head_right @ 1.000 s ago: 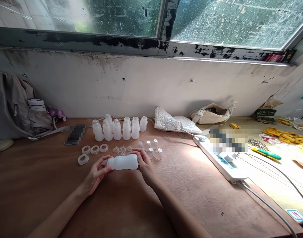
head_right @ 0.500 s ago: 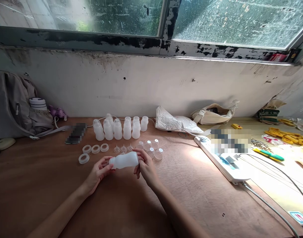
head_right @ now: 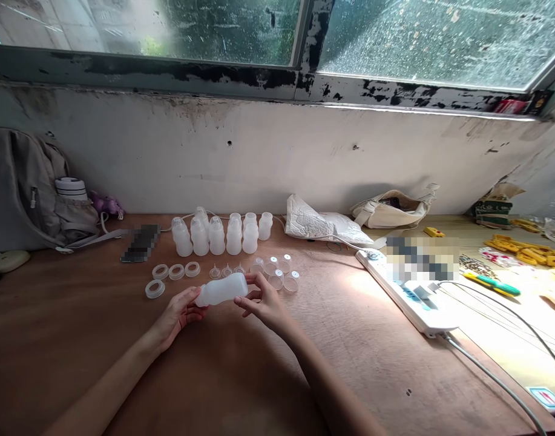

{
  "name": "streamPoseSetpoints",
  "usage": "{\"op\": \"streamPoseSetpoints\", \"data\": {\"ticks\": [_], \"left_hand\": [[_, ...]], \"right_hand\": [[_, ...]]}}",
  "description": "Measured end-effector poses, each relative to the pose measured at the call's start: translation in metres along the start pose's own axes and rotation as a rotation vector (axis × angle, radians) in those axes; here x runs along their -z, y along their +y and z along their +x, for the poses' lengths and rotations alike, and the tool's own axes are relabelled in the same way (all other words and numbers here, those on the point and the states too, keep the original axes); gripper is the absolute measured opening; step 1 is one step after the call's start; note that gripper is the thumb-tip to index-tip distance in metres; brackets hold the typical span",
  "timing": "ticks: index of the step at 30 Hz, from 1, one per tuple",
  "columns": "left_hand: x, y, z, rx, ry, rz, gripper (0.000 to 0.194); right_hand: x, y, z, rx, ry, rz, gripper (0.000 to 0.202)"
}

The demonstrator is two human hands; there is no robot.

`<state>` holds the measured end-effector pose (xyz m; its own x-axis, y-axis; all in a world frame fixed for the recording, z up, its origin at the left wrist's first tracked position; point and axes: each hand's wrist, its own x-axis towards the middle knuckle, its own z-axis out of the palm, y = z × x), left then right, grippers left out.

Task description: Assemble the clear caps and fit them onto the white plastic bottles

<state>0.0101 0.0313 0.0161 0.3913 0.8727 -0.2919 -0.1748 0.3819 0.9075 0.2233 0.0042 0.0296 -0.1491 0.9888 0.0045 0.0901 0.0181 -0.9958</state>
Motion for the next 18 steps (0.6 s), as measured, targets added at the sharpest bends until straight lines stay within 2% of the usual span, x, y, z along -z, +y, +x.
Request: {"op": "streamPoseSetpoints", "data": {"ticks": [3,8,10,12,14,16,18], "left_hand": [[0.003,0.003,0.001,-0.07,0.011,0.114,0.032],[0.005,0.006,0.002,-0.252,-0.012,0.262,0.035],[0.004,0.005,0.001,-0.245,-0.058,0.252,0.037],[0.003,0.004,0.0,-0.193,-0.08,0.212,0.035],[0.002,0.003,-0.001,-0.148,-0.065,0.167,0.034],[0.002,0.003,-0.001,-0.117,-0.05,0.139,0.037],[0.003,0.002,0.0,-0.103,-0.061,0.145,0.039]], "right_hand": [[0.003,0.008,0.003,-0.084,0.0,-0.155,0.031],[0.005,0.014,0.004,-0.245,-0.164,-0.189,0.044],[0.004,0.014,0.003,-0.267,-0.211,-0.214,0.047],[0.002,0.011,0.002,-0.249,-0.187,-0.233,0.042],[0.0,0.007,0.0,-0.181,-0.106,-0.203,0.039],[-0.001,0.003,-0.001,-0.078,-0.033,-0.144,0.05],[-0.003,0.0,-0.001,-0.001,-0.017,-0.097,0.055]]}}
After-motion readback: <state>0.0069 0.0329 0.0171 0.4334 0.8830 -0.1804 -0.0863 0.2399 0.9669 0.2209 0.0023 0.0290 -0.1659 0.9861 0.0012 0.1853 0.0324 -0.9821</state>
